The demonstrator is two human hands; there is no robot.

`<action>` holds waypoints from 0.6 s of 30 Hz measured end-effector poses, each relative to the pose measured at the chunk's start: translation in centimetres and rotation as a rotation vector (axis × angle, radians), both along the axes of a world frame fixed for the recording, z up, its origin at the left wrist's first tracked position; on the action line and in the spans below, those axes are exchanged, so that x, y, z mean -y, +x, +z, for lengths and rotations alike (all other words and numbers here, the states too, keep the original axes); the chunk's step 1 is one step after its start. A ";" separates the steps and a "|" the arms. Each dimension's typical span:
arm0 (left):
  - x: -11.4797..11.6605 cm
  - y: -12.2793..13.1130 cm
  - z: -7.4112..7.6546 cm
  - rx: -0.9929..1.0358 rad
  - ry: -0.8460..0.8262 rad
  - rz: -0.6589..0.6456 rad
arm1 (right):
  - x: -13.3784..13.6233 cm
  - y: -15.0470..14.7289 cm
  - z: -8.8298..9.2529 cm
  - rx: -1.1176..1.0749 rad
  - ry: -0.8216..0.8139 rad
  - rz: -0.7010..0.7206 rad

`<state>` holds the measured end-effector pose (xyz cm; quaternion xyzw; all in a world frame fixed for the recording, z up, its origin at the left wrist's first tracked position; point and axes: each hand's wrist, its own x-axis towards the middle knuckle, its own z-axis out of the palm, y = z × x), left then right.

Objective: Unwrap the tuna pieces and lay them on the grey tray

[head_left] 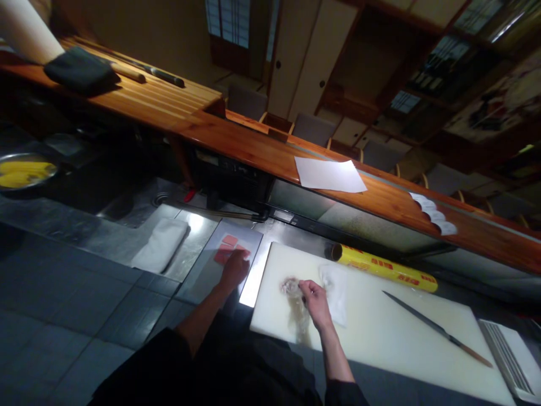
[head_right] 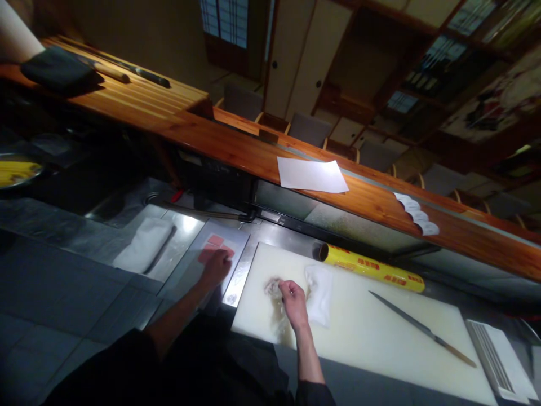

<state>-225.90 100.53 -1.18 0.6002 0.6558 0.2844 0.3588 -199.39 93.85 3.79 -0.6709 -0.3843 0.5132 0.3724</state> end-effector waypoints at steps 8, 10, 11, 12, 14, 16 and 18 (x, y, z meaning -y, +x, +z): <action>3.8 8.5 1.7 0.194 -0.080 -0.276 | -1.5 -1.0 3.5 -0.208 0.007 0.064; 3.4 8.3 1.8 0.209 -0.086 -0.259 | -1.6 -0.7 4.2 -0.238 -0.014 0.057; 3.1 8.0 2.0 0.220 -0.082 -0.252 | -1.6 -0.6 4.5 -0.255 -0.030 0.060; 2.9 7.9 2.1 0.235 -0.080 -0.253 | -1.6 -0.6 4.7 -0.276 -0.047 0.071; 2.7 8.1 2.4 0.278 -0.091 -0.291 | -1.5 -0.6 4.9 -0.314 -0.075 0.111; 2.5 8.8 2.6 0.319 -0.118 -0.326 | -1.6 -0.7 4.8 -0.319 -0.079 0.141; 2.2 9.5 2.7 0.338 -0.140 -0.308 | -1.9 -0.4 4.4 -0.273 -0.065 0.121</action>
